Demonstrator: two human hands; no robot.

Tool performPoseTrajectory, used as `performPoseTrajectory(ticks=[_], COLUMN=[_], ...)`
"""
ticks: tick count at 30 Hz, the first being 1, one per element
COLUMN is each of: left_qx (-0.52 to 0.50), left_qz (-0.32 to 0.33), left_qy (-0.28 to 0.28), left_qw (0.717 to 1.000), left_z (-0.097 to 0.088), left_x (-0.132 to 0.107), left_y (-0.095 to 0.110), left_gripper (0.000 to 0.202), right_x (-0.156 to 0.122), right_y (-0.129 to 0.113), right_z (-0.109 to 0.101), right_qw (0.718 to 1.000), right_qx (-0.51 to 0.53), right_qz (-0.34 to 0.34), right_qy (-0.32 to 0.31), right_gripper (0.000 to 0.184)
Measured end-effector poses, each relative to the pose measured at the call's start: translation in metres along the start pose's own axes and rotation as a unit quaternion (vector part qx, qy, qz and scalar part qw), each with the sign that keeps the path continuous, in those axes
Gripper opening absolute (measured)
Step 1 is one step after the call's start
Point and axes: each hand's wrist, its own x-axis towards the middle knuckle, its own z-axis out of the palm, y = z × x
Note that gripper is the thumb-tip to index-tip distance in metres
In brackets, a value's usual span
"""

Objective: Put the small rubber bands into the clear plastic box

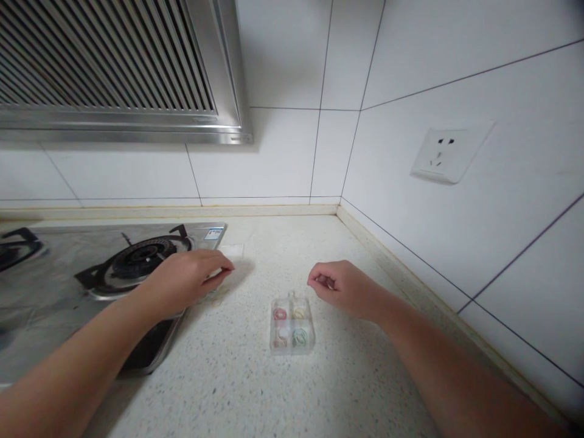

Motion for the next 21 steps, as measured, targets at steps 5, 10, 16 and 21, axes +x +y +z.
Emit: performPoseTrajectory(ticks=[5, 10, 16, 21], left_qx=[-0.15, -0.314, -0.498, -0.548], left_qz=[-0.033, -0.128, -0.16, -0.163], left_qy=[0.036, 0.052, 0.058, 0.045], left_qw=[0.988, 0.939, 0.85, 0.819], left_z=[0.009, 0.024, 0.035, 0.039], left_x=[0.003, 0.007, 0.014, 0.017], left_y=[0.039, 0.075, 0.098, 0.106], left_gripper=[0.024, 0.026, 0.027, 0.026], right_x=[0.0, -0.001, -0.003, -0.004], right_y=[-0.007, -0.016, -0.026, -0.032], right_z=[0.001, 0.006, 0.01, 0.012], right_qw=[1.0, 0.999, 0.996, 0.994], right_qx=[0.007, 0.03, 0.064, 0.082], right_qz=[-0.01, -0.015, -0.04, -0.061], right_qy=[0.006, 0.024, 0.039, 0.038], right_gripper=[0.014, 0.013, 0.011, 0.011])
